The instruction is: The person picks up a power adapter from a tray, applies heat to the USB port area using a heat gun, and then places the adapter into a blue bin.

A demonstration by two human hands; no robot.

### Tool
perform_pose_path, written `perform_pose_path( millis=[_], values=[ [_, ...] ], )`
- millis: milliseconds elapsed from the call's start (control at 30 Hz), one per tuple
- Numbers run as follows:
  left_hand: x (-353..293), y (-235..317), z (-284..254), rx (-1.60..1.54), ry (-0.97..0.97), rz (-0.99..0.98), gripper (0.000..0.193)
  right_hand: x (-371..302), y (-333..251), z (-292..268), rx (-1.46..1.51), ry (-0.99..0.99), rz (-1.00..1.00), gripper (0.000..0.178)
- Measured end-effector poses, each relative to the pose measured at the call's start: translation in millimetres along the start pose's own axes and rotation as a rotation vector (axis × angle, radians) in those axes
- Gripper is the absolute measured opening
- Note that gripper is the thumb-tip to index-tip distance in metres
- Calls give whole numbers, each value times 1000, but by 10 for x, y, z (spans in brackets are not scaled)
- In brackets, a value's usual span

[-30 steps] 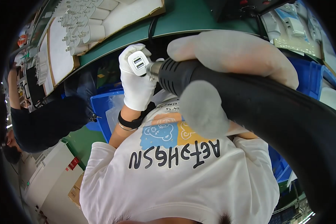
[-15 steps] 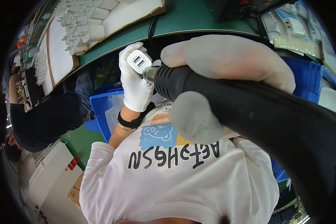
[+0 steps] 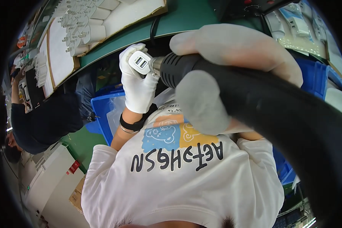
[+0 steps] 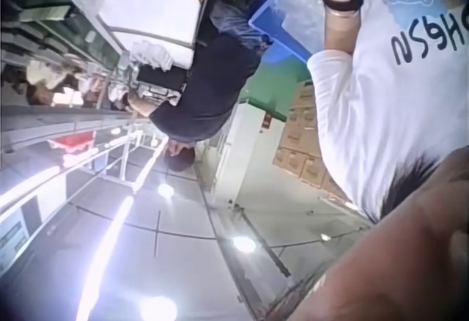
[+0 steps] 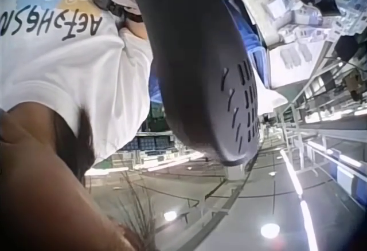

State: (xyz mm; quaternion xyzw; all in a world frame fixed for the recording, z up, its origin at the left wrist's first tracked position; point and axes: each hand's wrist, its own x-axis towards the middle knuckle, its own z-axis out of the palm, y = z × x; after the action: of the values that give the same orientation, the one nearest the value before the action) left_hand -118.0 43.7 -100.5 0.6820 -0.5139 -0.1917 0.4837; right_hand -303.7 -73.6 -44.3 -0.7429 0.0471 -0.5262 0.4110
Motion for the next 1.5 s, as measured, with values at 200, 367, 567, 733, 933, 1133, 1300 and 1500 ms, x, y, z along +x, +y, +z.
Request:
perform_pose_path(
  millis=[200, 367, 567, 733, 933, 1133, 1300, 1500],
  values=[
    [8, -40, -11, 16, 5, 0, 52, 18, -20, 34, -60, 8, 9, 42],
    [12, -105, -40, 32, 7, 10, 52, 28, -71, 60, -116, 19, 12, 39],
    [-19, -186, -67, -32, 13, -57, 52, 133, -52, 185, -188, 36, 23, 36],
    [-21, -177, -59, -18, 16, -59, 53, 144, -16, 196, -247, 47, 39, 35],
    [-4, -165, -58, 23, 23, -9, 53, 110, -47, 142, -316, 56, 63, 34],
    [-15, -153, -35, -55, 26, -91, 53, 101, -75, 104, -383, 64, 85, 34],
    [-1, -105, -30, -40, 20, -87, 53, 74, -108, 43, -444, 72, 101, 35],
    [-5, -108, -28, -13, 13, -88, 54, 28, -176, -34, -515, 82, 114, 36]
  ],
)
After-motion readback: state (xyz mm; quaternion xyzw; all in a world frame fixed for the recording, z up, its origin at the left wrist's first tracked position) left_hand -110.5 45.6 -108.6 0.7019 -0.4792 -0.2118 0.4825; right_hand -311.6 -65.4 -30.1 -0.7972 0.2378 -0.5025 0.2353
